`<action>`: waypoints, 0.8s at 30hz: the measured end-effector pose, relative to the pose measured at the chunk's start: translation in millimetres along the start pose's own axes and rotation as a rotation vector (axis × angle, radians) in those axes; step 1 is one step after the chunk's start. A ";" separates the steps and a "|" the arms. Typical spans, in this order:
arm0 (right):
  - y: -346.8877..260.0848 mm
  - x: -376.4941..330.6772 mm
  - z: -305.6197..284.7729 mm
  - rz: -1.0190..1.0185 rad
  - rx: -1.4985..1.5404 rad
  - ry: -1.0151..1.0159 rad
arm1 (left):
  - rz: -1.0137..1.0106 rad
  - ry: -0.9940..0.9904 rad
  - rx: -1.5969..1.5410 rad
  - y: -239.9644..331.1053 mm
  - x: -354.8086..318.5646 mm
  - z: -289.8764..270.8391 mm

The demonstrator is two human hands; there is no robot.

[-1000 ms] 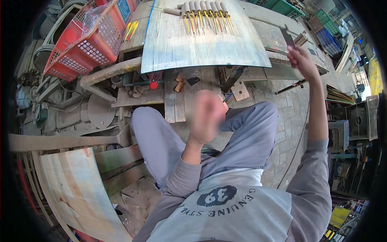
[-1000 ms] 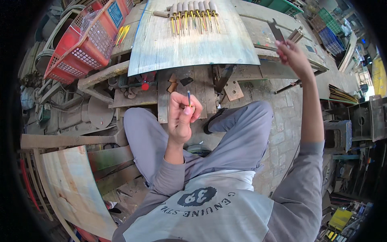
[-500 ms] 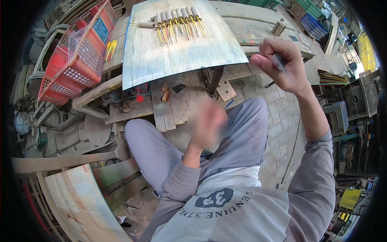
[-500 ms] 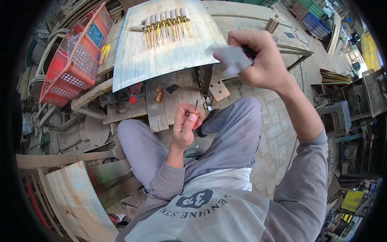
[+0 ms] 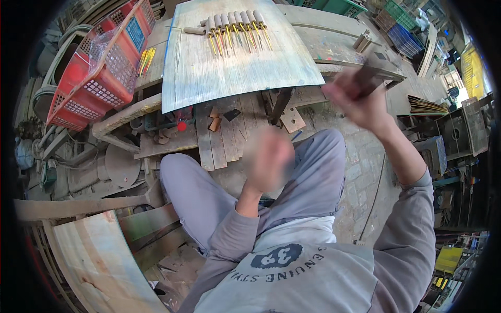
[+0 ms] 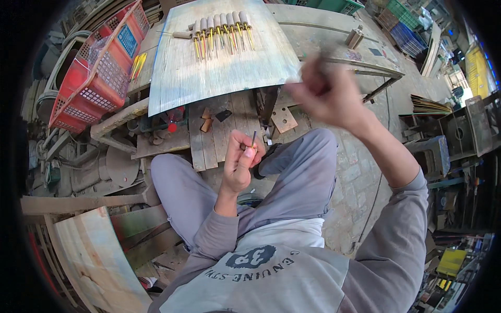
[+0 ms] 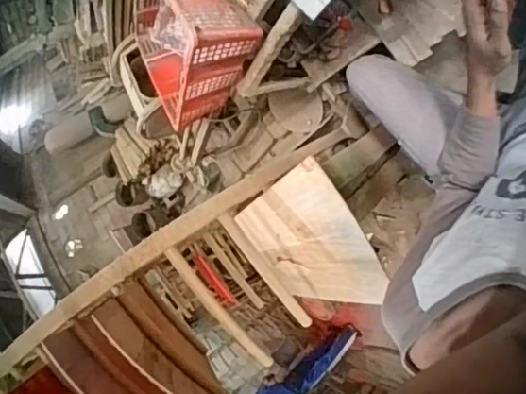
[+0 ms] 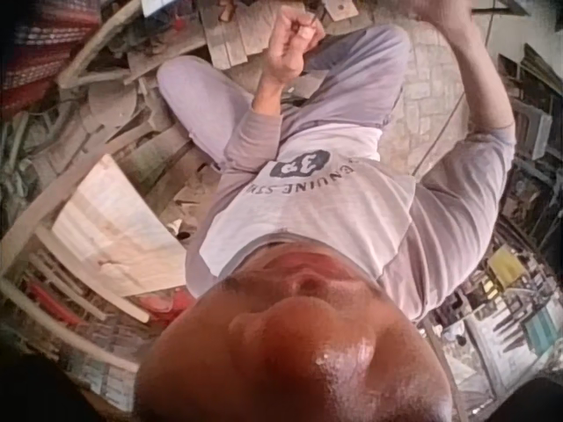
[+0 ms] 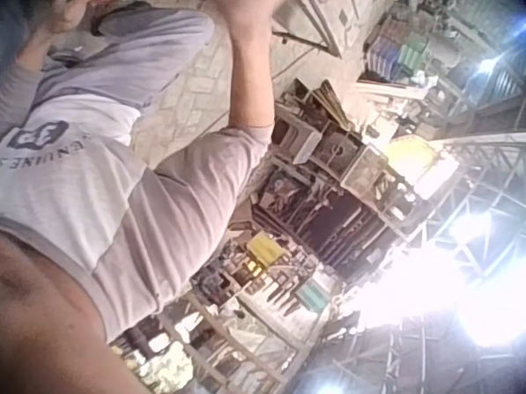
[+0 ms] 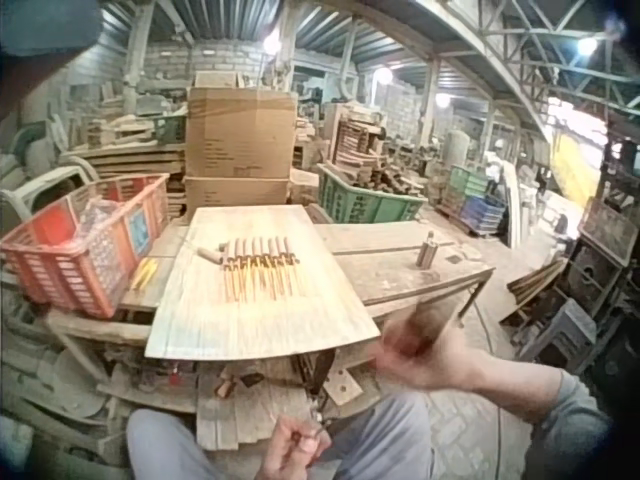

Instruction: The person sits on the floor in a workshop and assembles small wooden components. They insert thin colored sticks into cylindrical wooden pieces and use a metal tool to tap them into place. The person repeats this process with multiple sticks and wooden cylinders.

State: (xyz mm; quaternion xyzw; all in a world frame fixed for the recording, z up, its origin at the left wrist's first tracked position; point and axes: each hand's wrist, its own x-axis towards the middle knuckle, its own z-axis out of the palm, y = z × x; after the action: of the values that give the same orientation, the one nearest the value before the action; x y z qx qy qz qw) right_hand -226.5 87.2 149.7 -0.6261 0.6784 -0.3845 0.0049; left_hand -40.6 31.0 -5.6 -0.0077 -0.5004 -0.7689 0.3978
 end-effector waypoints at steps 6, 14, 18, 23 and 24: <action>6.9 1.5 9.7 -0.047 0.039 0.131 | 0.008 0.000 0.039 -0.6 -0.8 -3.0; 5.9 3.1 8.8 -0.435 -0.277 -0.163 | -0.005 0.004 0.078 -4.6 -2.8 -2.9; 11.6 -2.1 10.6 -0.266 -0.203 -0.048 | -0.022 0.006 0.119 -5.2 -2.5 -4.3; 7.5 -4.4 10.9 0.017 0.078 0.080 | 0.015 0.004 0.113 -13.5 -2.1 -2.0; -6.1 1.9 6.2 -0.137 -0.103 -0.159 | 0.020 -0.006 0.134 -10.2 0.1 -3.0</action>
State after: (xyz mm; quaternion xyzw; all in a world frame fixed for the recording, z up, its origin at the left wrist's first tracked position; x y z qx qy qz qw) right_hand -218.7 82.9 149.4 -0.6989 0.6504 -0.2977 0.0004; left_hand -45.8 30.5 -14.8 0.0114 -0.5518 -0.7297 0.4036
